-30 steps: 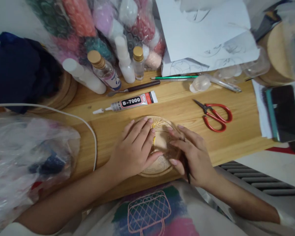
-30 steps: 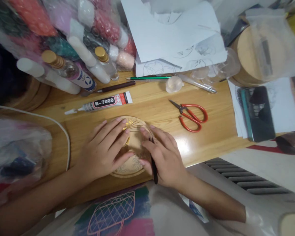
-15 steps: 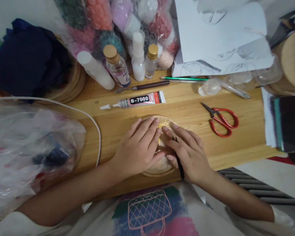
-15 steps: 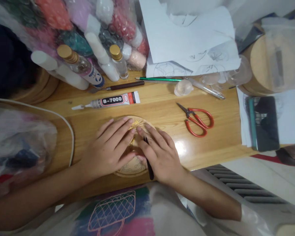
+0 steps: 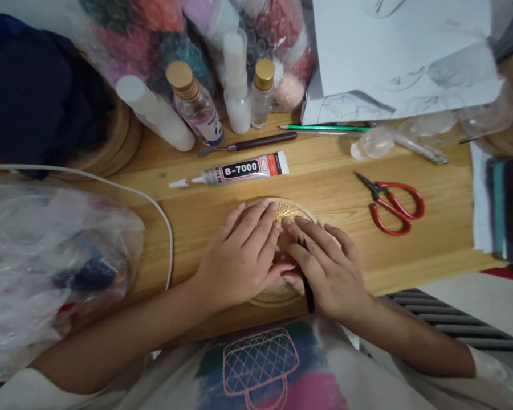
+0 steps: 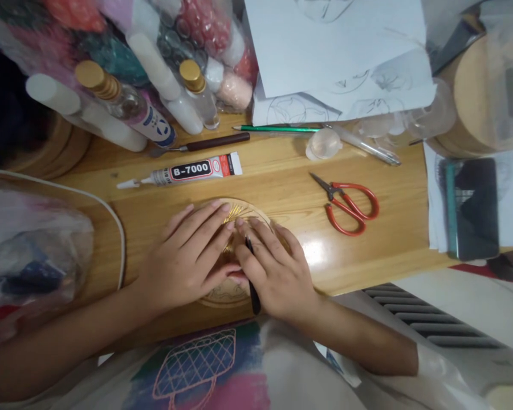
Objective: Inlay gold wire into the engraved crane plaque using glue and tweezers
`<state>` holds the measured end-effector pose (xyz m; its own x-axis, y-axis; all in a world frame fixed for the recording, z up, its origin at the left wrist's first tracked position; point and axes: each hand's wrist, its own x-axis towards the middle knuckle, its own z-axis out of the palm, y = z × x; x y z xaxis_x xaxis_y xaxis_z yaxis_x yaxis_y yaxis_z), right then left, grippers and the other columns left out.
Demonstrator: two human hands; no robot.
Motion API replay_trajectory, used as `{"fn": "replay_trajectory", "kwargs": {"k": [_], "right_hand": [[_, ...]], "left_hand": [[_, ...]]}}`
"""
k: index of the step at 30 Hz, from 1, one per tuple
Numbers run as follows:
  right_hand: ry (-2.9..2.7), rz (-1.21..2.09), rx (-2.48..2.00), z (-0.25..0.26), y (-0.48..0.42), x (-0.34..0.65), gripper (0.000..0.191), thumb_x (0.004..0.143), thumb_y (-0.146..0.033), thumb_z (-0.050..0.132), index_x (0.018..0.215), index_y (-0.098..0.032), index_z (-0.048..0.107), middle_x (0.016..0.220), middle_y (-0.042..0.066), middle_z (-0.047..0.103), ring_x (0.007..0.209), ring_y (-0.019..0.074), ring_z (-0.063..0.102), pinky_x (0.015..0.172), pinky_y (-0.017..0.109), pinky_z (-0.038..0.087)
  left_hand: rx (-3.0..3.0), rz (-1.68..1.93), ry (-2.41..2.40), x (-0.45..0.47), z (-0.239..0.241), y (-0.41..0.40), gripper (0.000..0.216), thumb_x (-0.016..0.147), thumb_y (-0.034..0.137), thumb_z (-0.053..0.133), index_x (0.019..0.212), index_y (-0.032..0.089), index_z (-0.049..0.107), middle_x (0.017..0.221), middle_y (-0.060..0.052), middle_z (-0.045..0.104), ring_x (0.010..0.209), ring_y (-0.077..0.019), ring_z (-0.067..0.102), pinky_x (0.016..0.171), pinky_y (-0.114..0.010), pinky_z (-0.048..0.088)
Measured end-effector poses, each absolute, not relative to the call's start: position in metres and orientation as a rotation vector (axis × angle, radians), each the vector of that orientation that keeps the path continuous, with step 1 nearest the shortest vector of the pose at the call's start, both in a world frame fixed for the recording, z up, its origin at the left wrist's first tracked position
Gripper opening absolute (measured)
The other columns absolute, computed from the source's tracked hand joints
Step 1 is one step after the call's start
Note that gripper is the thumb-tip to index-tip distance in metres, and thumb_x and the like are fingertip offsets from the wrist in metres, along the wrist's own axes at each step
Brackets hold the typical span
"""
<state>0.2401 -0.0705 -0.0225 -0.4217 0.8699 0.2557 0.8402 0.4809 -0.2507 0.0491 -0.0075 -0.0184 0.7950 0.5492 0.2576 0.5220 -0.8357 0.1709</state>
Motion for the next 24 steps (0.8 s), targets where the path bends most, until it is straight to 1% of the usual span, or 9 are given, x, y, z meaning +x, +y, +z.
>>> {"fn": "replay_trajectory", "kwargs": {"k": [5,8,12,17,20,24], "right_hand": [[-2.267,0.215,-1.412,-0.028,-0.070,0.243,0.035,0.100,-0.037,0.039,0.123,-0.015,0.054,0.129,0.013,0.067,0.132,0.0257,0.050,0.102,0.041,0.042],[-2.167,0.278,-1.406,-0.029,-0.070,0.247,0.031,0.100,-0.037,0.040,0.119,-0.017,0.054,0.131,0.013,0.065,0.135,0.0256,0.047,0.101,0.043,0.045],[-2.049,0.224,-1.459,-0.028,-0.073,0.251,0.026,0.099,-0.034,0.042,0.116,-0.018,0.053,0.130,0.013,0.065,0.131,0.0261,0.050,0.098,0.043,0.046],[-2.018,0.171,-1.508,-0.025,-0.079,0.255,0.025,0.098,-0.033,0.044,0.116,-0.018,0.052,0.126,0.012,0.067,0.128,0.0287,0.053,0.096,0.044,0.046],[-2.047,0.149,-1.512,-0.026,-0.083,0.256,0.025,0.098,-0.034,0.044,0.114,-0.018,0.053,0.126,0.012,0.067,0.128,0.0289,0.053,0.096,0.044,0.046],[-2.125,0.136,-1.502,-0.029,-0.084,0.255,0.026,0.099,-0.035,0.043,0.112,-0.017,0.055,0.129,0.013,0.065,0.131,0.0271,0.050,0.098,0.041,0.044]], "left_hand": [[2.901,0.464,0.875,0.050,-0.018,-0.007,0.048,0.096,0.043,0.047,0.114,0.002,0.065,0.128,-0.024,0.064,0.120,-0.0346,0.060,0.100,-0.049,0.048],[2.886,0.464,0.870,0.049,-0.018,-0.007,0.047,0.096,0.043,0.048,0.113,0.003,0.065,0.129,-0.024,0.063,0.122,-0.0348,0.059,0.101,-0.050,0.047],[2.821,0.506,0.890,0.047,-0.018,-0.007,0.046,0.095,0.047,0.049,0.111,0.007,0.065,0.131,-0.023,0.062,0.130,-0.0368,0.052,0.104,-0.053,0.044],[2.782,0.586,0.913,0.043,-0.019,-0.008,0.050,0.095,0.050,0.048,0.121,0.009,0.059,0.132,-0.021,0.060,0.135,-0.0355,0.045,0.108,-0.053,0.038],[2.783,0.504,0.909,0.044,-0.020,-0.008,0.053,0.094,0.050,0.048,0.127,0.010,0.057,0.137,-0.022,0.056,0.137,-0.0371,0.042,0.110,-0.055,0.034],[2.773,0.416,0.886,0.046,-0.021,-0.006,0.055,0.095,0.050,0.047,0.135,0.012,0.053,0.143,-0.025,0.048,0.138,-0.0401,0.039,0.109,-0.058,0.033]]}}
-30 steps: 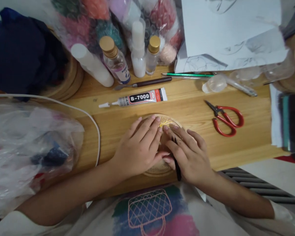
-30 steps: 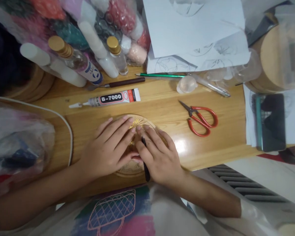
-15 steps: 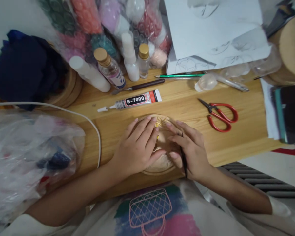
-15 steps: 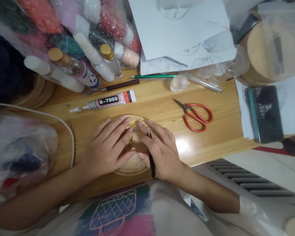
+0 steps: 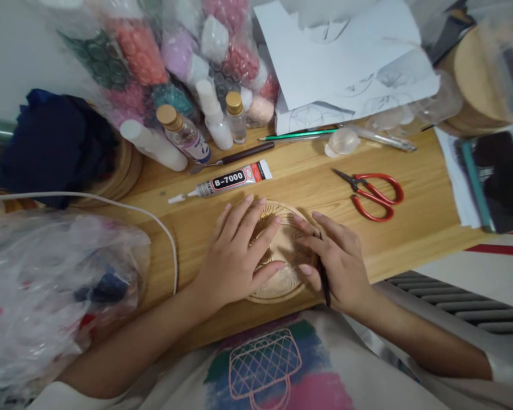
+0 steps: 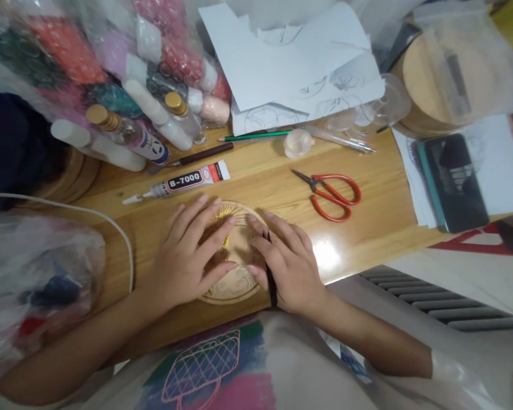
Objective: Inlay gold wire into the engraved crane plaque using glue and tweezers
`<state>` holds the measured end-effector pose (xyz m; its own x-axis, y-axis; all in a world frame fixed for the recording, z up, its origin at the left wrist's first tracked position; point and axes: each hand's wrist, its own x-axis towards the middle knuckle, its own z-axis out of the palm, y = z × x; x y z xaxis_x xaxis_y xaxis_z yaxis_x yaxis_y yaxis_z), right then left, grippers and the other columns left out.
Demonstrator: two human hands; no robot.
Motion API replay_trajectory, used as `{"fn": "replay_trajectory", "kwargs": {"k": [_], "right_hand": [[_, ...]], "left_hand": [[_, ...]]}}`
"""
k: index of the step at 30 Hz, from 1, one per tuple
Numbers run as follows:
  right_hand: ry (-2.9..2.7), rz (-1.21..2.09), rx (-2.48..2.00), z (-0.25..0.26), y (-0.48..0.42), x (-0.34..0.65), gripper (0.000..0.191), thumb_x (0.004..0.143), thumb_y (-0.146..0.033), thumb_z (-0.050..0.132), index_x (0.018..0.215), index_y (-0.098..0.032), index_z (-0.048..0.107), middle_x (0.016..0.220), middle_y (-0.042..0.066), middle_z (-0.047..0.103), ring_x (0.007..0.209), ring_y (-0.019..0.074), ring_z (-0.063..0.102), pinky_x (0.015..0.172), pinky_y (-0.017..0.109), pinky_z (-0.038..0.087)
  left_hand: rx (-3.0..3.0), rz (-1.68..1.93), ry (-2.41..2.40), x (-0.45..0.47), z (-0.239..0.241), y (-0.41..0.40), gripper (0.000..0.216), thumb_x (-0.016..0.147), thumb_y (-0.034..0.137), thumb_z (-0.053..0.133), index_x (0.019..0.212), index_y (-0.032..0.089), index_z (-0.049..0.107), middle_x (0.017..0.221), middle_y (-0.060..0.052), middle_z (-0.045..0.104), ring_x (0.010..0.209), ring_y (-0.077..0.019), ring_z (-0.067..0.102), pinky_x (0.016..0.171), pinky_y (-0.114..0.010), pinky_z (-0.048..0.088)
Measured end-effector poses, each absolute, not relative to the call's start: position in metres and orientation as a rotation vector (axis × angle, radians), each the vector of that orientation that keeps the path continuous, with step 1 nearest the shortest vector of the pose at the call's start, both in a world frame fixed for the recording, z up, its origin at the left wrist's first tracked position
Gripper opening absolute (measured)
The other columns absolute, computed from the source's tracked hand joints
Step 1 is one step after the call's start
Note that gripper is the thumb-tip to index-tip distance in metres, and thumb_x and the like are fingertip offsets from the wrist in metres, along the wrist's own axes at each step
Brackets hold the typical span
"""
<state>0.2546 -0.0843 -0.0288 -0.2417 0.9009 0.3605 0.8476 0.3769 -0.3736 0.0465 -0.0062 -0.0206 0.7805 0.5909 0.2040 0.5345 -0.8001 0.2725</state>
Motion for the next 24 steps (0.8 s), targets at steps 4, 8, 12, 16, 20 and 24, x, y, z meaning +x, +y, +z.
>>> {"fn": "replay_trajectory", "kwargs": {"k": [4,8,12,16,20,24], "right_hand": [[-2.153,0.139,-1.486,-0.0311,-0.0839,0.2533,0.027,0.099,-0.036,0.042,0.113,-0.016,0.055,0.128,0.014,0.066,0.135,0.0269,0.046,0.100,0.041,0.043],[-2.160,0.168,-1.494,-0.0317,-0.0838,0.2531,0.028,0.098,-0.036,0.044,0.114,-0.016,0.055,0.130,0.014,0.065,0.136,0.0274,0.046,0.100,0.042,0.042],[-2.166,0.195,-1.506,-0.0313,-0.0833,0.2535,0.029,0.098,-0.038,0.043,0.115,-0.017,0.055,0.131,0.014,0.065,0.134,0.0288,0.048,0.099,0.044,0.042],[-2.176,0.185,-1.509,-0.0296,-0.0820,0.2529,0.032,0.100,-0.039,0.039,0.113,-0.016,0.056,0.129,0.015,0.066,0.130,0.0287,0.052,0.099,0.043,0.042],[-2.181,0.173,-1.508,-0.0290,-0.0810,0.2515,0.033,0.100,-0.040,0.038,0.112,-0.016,0.057,0.129,0.014,0.066,0.128,0.0276,0.054,0.098,0.042,0.042],[-2.165,0.217,-1.499,-0.0297,-0.0804,0.2520,0.034,0.099,-0.040,0.040,0.113,-0.015,0.058,0.131,0.015,0.065,0.128,0.0278,0.053,0.099,0.042,0.041]], "left_hand": [[2.758,0.409,0.886,0.0479,-0.0215,-0.0055,0.054,0.096,0.049,0.045,0.134,0.012,0.054,0.144,-0.025,0.047,0.137,-0.0408,0.040,0.108,-0.058,0.034],[2.760,0.408,0.893,0.0485,-0.0219,-0.0058,0.055,0.095,0.051,0.046,0.132,0.012,0.056,0.144,-0.025,0.047,0.138,-0.0409,0.039,0.108,-0.057,0.035],[2.782,0.374,0.893,0.0496,-0.0211,-0.0059,0.058,0.094,0.054,0.046,0.132,0.011,0.055,0.144,-0.026,0.046,0.138,-0.0411,0.039,0.107,-0.057,0.036],[2.795,0.364,0.888,0.0505,-0.0202,-0.0056,0.059,0.094,0.055,0.046,0.131,0.010,0.056,0.143,-0.027,0.047,0.137,-0.0419,0.041,0.107,-0.056,0.037],[2.804,0.344,0.892,0.0511,-0.0197,-0.0054,0.059,0.095,0.055,0.044,0.132,0.011,0.055,0.143,-0.027,0.047,0.136,-0.0420,0.042,0.105,-0.055,0.039],[2.804,0.330,0.907,0.0511,-0.0194,-0.0056,0.059,0.095,0.056,0.041,0.131,0.011,0.056,0.143,-0.026,0.048,0.136,-0.0413,0.042,0.106,-0.054,0.038]]}}
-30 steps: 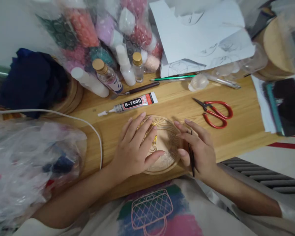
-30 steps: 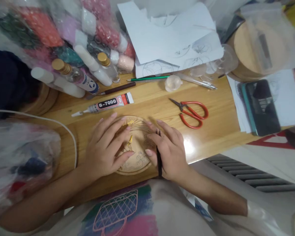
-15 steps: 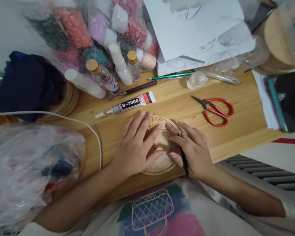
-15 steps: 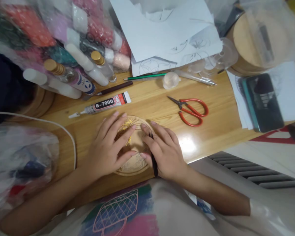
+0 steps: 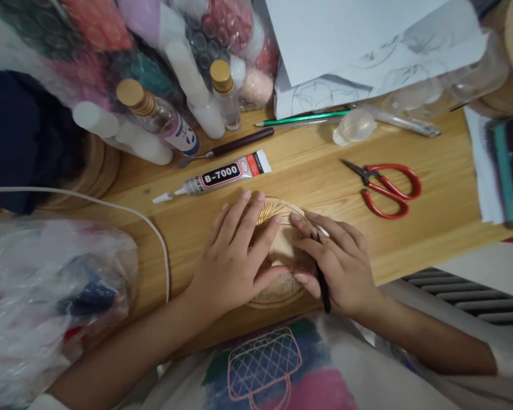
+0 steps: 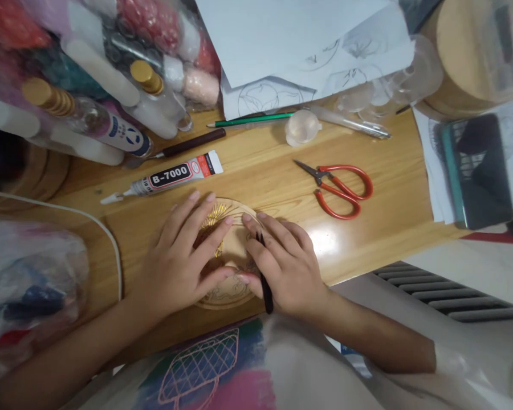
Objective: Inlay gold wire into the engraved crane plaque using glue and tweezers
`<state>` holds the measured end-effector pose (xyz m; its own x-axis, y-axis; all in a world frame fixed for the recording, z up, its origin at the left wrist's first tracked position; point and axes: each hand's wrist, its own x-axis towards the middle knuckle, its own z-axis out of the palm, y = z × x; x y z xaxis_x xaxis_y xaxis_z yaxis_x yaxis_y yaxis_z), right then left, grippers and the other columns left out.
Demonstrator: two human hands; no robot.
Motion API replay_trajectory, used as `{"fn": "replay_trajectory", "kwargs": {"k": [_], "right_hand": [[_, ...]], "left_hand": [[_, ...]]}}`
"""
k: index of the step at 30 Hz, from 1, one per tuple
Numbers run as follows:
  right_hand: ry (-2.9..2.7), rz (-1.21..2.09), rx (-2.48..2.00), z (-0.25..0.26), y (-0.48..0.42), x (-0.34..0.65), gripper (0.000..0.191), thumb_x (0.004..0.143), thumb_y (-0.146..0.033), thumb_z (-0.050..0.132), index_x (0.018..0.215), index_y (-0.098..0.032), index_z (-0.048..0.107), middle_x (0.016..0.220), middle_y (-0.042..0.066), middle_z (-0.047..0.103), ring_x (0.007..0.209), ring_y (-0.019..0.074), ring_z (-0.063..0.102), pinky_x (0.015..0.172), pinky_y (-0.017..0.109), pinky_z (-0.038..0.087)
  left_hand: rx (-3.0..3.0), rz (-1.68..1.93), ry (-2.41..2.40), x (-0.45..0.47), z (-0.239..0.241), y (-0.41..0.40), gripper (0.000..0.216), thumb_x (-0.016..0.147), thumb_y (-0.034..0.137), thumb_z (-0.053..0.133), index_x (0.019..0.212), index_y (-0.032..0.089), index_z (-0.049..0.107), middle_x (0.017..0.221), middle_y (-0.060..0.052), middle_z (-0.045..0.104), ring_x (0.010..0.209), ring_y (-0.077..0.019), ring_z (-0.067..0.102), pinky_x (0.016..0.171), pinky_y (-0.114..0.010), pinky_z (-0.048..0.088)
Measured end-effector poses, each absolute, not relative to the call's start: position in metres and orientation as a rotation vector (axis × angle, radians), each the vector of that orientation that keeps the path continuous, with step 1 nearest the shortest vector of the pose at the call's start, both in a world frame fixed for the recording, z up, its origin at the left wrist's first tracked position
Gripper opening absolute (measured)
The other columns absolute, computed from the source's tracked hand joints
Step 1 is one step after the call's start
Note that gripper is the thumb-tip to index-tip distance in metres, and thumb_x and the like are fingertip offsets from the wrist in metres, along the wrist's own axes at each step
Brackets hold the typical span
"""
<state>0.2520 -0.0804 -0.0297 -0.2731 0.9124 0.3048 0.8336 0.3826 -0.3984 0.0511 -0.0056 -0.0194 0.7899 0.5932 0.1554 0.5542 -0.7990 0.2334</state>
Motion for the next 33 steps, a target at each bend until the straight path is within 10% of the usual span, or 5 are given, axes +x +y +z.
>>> {"fn": "replay_trajectory", "kwargs": {"k": [33], "right_hand": [[-2.273,0.420,-1.385,-0.028,-0.078,0.254,0.033,0.100,-0.042,0.039,0.116,-0.017,0.053,0.142,0.015,0.057,0.149,0.0274,0.028,0.110,0.049,0.036]], "left_hand": [[2.873,0.517,0.975,0.043,-0.019,-0.009,0.039,0.094,0.047,0.049,0.114,0.015,0.063,0.137,-0.019,0.059,0.139,-0.0355,0.041,0.112,-0.054,0.033]]}}
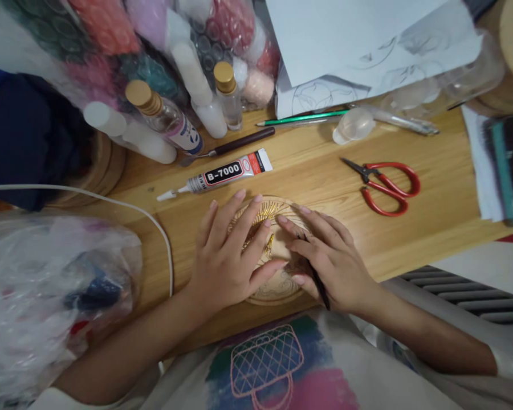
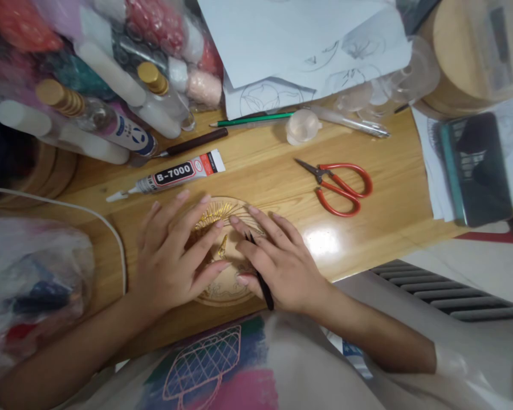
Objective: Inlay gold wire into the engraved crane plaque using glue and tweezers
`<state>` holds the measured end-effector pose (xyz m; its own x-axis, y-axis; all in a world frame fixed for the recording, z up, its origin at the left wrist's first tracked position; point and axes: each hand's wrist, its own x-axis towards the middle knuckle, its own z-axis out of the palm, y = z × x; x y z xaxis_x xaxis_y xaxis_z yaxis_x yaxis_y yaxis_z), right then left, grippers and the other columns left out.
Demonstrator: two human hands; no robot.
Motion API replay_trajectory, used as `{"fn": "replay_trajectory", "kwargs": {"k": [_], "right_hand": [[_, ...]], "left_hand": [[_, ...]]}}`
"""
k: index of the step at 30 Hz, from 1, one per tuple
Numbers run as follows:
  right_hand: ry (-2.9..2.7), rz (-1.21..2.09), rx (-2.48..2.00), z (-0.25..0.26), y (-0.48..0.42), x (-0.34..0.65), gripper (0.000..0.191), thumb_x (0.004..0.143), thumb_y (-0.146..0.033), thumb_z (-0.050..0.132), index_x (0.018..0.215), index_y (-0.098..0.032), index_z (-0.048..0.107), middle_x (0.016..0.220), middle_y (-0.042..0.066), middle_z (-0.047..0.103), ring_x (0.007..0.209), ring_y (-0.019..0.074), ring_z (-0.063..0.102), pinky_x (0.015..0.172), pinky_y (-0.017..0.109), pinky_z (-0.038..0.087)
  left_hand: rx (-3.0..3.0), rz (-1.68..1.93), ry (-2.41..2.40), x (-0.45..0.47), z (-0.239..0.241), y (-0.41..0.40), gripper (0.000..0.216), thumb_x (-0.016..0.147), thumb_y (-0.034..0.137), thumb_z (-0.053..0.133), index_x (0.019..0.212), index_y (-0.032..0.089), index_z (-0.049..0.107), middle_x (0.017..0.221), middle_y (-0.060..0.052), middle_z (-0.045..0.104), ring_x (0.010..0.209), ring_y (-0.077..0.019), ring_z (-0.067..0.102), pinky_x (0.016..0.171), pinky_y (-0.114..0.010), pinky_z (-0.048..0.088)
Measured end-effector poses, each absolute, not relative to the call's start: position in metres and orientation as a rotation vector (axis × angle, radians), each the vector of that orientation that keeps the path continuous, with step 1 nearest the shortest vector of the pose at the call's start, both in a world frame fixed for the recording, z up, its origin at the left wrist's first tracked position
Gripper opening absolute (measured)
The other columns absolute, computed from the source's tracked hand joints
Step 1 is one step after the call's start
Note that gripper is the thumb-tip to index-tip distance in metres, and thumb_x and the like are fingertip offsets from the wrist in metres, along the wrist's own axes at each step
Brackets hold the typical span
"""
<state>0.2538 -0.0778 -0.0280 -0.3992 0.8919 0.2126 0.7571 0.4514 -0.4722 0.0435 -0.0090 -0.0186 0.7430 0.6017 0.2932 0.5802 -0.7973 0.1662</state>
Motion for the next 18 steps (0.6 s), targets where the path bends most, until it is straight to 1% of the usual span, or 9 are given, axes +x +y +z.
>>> {"fn": "replay_trajectory", "kwargs": {"k": [4,8,13,18], "right_hand": [[-2.287,0.396,-1.400,-0.0293,-0.0781,0.2527,0.032,0.100,-0.040,0.039,0.116,-0.017,0.052,0.143,0.014,0.057,0.148,0.0276,0.029,0.110,0.049,0.035],[-2.287,0.384,-1.408,-0.0288,-0.0774,0.2513,0.029,0.100,-0.039,0.040,0.117,-0.018,0.053,0.142,0.012,0.057,0.145,0.0272,0.036,0.110,0.049,0.036],[-2.272,0.374,-1.414,-0.0280,-0.0767,0.2497,0.029,0.099,-0.038,0.042,0.117,-0.018,0.054,0.141,0.012,0.059,0.143,0.0260,0.039,0.111,0.047,0.036],[-2.263,0.364,-1.429,-0.0281,-0.0770,0.2493,0.029,0.099,-0.038,0.042,0.118,-0.019,0.055,0.141,0.011,0.059,0.142,0.0250,0.041,0.112,0.046,0.036]], "left_hand": [[2.873,0.499,0.970,0.0443,-0.0169,-0.0090,0.040,0.093,0.048,0.053,0.113,0.016,0.063,0.138,-0.019,0.058,0.139,-0.0352,0.043,0.111,-0.053,0.034],[2.872,0.469,0.981,0.0445,-0.0152,-0.0093,0.038,0.092,0.049,0.055,0.114,0.019,0.061,0.140,-0.017,0.057,0.139,-0.0341,0.043,0.112,-0.054,0.034],[2.937,0.460,0.951,0.0447,-0.0147,-0.0097,0.043,0.090,0.051,0.058,0.115,0.015,0.062,0.140,-0.019,0.056,0.138,-0.0361,0.045,0.112,-0.053,0.035],[2.915,0.489,0.952,0.0452,-0.0149,-0.0097,0.043,0.090,0.050,0.058,0.117,0.017,0.061,0.141,-0.019,0.055,0.139,-0.0338,0.043,0.113,-0.052,0.033]]}}
